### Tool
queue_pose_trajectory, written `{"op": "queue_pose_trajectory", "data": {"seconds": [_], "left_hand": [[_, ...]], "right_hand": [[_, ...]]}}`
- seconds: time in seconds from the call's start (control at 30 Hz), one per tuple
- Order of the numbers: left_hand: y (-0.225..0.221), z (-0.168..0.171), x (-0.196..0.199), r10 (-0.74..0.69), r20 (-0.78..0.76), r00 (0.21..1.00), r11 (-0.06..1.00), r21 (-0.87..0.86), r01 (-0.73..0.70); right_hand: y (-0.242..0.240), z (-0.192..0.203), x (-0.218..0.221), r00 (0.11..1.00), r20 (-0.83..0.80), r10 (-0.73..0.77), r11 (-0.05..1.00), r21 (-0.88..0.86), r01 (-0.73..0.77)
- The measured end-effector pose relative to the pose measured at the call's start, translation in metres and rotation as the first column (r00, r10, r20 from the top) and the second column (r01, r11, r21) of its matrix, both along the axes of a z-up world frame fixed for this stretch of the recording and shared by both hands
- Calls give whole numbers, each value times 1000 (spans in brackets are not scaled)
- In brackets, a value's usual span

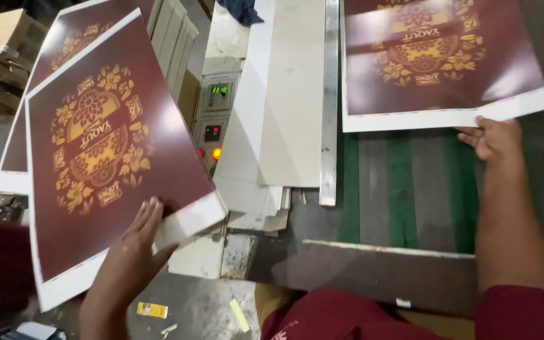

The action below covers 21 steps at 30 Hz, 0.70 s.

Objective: Feeding printed cardboard sheets into a finishing or folding machine in a production environment.

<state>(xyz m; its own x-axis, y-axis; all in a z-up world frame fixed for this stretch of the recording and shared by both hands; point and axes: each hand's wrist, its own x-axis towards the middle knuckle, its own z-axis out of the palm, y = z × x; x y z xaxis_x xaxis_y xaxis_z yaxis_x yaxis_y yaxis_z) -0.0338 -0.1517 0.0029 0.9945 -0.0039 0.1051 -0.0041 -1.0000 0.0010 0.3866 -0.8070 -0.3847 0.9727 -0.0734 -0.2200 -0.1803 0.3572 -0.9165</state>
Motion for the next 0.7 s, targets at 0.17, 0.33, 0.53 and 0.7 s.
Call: {"op": "queue_pose_trajectory", "data": {"seconds": [0.17, 0.33, 0.53, 0.7], "left_hand": [[36, -21, -16, 27, -133, 991, 1000, 2, -27], [33, -11, -31, 392, 166, 905, 920, -47, -390], [24, -3, -44, 510, 717, 475, 785, -163, -598], [-44, -25, -15, 206, 784, 585, 974, -106, -201]], "right_hand": [[27, -5, 114, 999, -41, -3, 996, -92, -1], [44, 53, 162, 991, -110, 72, 996, 55, -66], [77, 69, 48, 995, -94, -45, 983, -179, 28], [217, 165, -142, 944, 82, 320, 942, -132, -308]]}}
